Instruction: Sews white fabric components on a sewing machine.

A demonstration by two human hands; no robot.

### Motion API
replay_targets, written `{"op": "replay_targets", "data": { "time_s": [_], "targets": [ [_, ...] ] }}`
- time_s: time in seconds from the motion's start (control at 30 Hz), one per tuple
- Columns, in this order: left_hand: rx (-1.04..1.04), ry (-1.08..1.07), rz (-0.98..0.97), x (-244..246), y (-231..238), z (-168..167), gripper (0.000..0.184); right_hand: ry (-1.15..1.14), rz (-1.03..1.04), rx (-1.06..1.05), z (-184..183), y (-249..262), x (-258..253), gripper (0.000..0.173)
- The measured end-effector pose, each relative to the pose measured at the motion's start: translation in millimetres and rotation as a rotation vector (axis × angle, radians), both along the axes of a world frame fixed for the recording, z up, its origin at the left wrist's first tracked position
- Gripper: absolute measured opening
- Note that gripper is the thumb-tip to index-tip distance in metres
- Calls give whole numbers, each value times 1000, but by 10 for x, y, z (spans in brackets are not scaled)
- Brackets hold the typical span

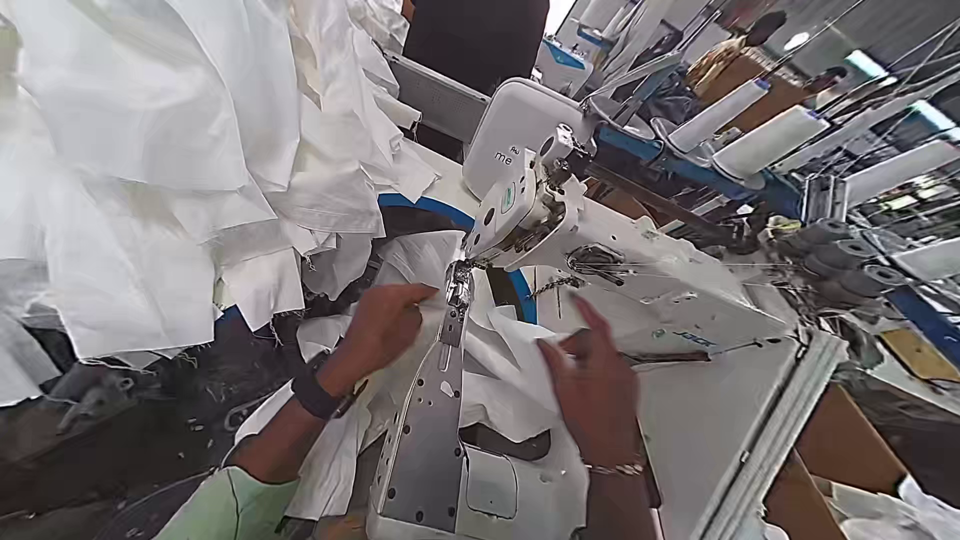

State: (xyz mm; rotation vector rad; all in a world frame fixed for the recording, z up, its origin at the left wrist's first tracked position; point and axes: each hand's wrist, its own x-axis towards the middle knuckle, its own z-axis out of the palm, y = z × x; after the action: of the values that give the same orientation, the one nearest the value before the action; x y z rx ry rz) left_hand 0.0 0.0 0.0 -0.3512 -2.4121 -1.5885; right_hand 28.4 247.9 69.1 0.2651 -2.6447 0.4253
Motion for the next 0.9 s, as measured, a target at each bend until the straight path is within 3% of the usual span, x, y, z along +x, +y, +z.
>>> {"op": "replay_targets", "data": {
  "time_s": [0.07,0.1,0.17,0.2,0.23,0.3,0.33,0.37,0.4,0.47,0.57,0.63,0.67,0.77,0.9],
  "targets": [
    [-248,303,116,195,285,-15,20,61,285,182,-312,-545,-241,39],
    [-337,331,217,345,336,-156,20,104,328,222,-419,-624,-363,26],
    [-407,131,370,645,121,-534,19,12,275,196,-396,-521,-567,15],
    [-398,-32,346,809,-70,-651,15,-8,266,150,-374,-430,-633,15],
    [-377,-148,225,996,-255,-665,11,5,276,116,-412,-365,-671,15],
    [-294,-249,-295,1343,-379,-283,9,-54,319,75,-573,-274,-625,17],
    [-233,-222,-539,1394,-337,-31,15,-113,351,55,-666,-262,-549,17],
    [-173,-142,-639,1278,-264,134,22,-150,390,38,-704,-316,-535,16],
    [-137,-53,-593,1051,-197,186,25,-133,420,36,-741,-398,-523,16],
    [-127,81,-235,398,32,-54,20,-128,410,-4,-725,-472,-444,23],
    [-106,-103,17,-80,498,-333,35,-419,77,-26,-352,-237,-482,59],
    [-206,-321,65,-33,657,-208,50,-594,-175,31,-179,119,-661,38],
    [-252,-420,36,-32,667,-180,56,-575,-227,51,-202,263,-691,32],
    [-353,-499,-53,-211,620,-175,64,-324,-45,-75,-375,125,-572,27],
    [-323,-362,43,-162,657,-187,68,-22,342,-174,-703,-288,-452,20]
  ]
}}
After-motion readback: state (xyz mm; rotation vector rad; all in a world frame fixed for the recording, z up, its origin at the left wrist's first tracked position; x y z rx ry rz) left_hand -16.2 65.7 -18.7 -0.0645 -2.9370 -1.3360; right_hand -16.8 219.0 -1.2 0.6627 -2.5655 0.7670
